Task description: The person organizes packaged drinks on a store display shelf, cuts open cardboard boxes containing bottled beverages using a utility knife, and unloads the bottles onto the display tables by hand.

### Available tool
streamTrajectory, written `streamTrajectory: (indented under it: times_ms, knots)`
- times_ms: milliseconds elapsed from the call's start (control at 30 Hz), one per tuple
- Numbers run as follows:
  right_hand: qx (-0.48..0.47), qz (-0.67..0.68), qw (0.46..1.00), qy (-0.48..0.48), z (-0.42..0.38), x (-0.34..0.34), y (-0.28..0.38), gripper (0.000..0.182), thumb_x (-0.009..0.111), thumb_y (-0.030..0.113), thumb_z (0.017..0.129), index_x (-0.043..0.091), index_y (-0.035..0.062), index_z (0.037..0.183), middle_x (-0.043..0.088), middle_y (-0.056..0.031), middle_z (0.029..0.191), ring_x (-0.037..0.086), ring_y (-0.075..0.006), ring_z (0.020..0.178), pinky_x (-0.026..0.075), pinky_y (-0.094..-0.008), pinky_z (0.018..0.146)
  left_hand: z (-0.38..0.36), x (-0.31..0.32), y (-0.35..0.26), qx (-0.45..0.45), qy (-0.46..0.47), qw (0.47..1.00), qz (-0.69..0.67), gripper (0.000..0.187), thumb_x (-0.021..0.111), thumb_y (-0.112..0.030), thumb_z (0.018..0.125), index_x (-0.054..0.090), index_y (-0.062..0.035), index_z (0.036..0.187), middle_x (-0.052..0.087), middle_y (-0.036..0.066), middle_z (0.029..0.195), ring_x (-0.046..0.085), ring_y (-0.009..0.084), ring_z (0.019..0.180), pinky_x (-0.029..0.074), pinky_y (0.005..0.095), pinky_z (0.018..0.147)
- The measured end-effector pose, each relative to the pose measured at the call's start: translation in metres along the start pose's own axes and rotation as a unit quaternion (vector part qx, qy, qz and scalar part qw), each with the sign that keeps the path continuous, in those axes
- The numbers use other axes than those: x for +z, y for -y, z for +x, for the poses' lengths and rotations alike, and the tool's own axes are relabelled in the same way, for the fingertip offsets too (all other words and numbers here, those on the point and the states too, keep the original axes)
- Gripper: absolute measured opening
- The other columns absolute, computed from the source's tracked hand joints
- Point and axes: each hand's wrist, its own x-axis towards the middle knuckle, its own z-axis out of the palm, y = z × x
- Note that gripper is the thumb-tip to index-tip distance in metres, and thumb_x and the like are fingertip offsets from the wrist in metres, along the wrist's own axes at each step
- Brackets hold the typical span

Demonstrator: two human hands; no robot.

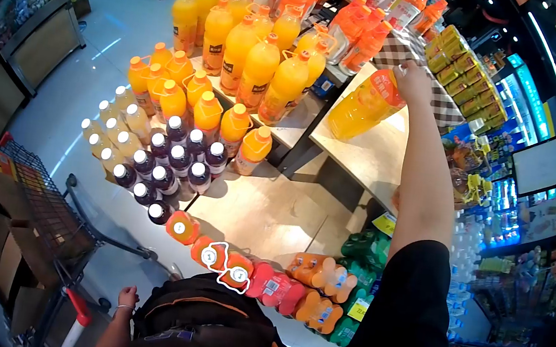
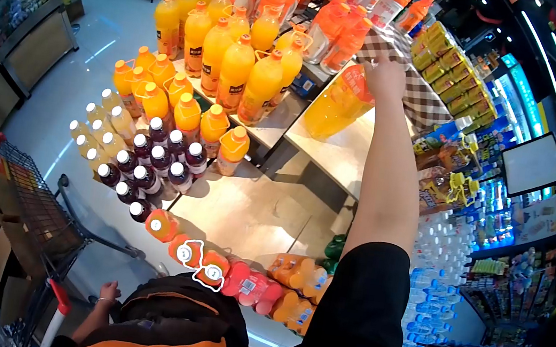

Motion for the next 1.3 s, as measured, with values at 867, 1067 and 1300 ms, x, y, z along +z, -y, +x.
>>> streamTrajectory:
  times_ms: [867, 1067, 1300]
  knots:
    - [-0.148, 0.284, 0.915, 0.244, -0.262, 0.051, 0.191, 0.04, 0.073, 0.033, 0.066, 0.057, 0.0029, 0.086, 0.064, -0.0175, 0.08, 0.064, -0.0313, 0.075, 0.051, -0.0378, 0.067, -0.227, -0.001, -0.134, 0.358, 0.103, 0.927, 0.052, 0.035, 0.065, -0.016, 0.082, 0.056, -0.0028, 0.114, 0.061, 0.013, 0.099, 0.061, 0.0206, 0.092, 0.048, 0.0312, 0.079]
    - [-0.215, 0.286, 0.888, 0.288, -0.352, 0.171, 0.253, 0.041, 0.067, 0.034, 0.07, 0.053, 0.0027, 0.094, 0.061, -0.0199, 0.09, 0.061, -0.0353, 0.086, 0.049, -0.0426, 0.074, -0.31, -0.047, -0.187, 0.532, -0.124, 0.816, 0.189, 0.034, 0.063, -0.008, 0.073, 0.057, 0.0004, 0.106, 0.059, 0.018, 0.102, 0.058, 0.0327, 0.094, 0.046, 0.0366, 0.082]
    - [-0.174, 0.312, 0.893, 0.273, -0.374, 0.21, 0.285, 0.047, 0.069, 0.035, 0.07, 0.051, 0.003, 0.099, 0.059, -0.0184, 0.092, 0.06, -0.0356, 0.084, 0.049, -0.0425, 0.075, -0.284, -0.086, -0.156, 0.417, -0.33, 0.802, 0.271, 0.045, 0.059, -0.018, 0.08, 0.049, -0.0009, 0.121, 0.046, 0.02, 0.123, 0.045, 0.0355, 0.113, 0.034, 0.041, 0.097]
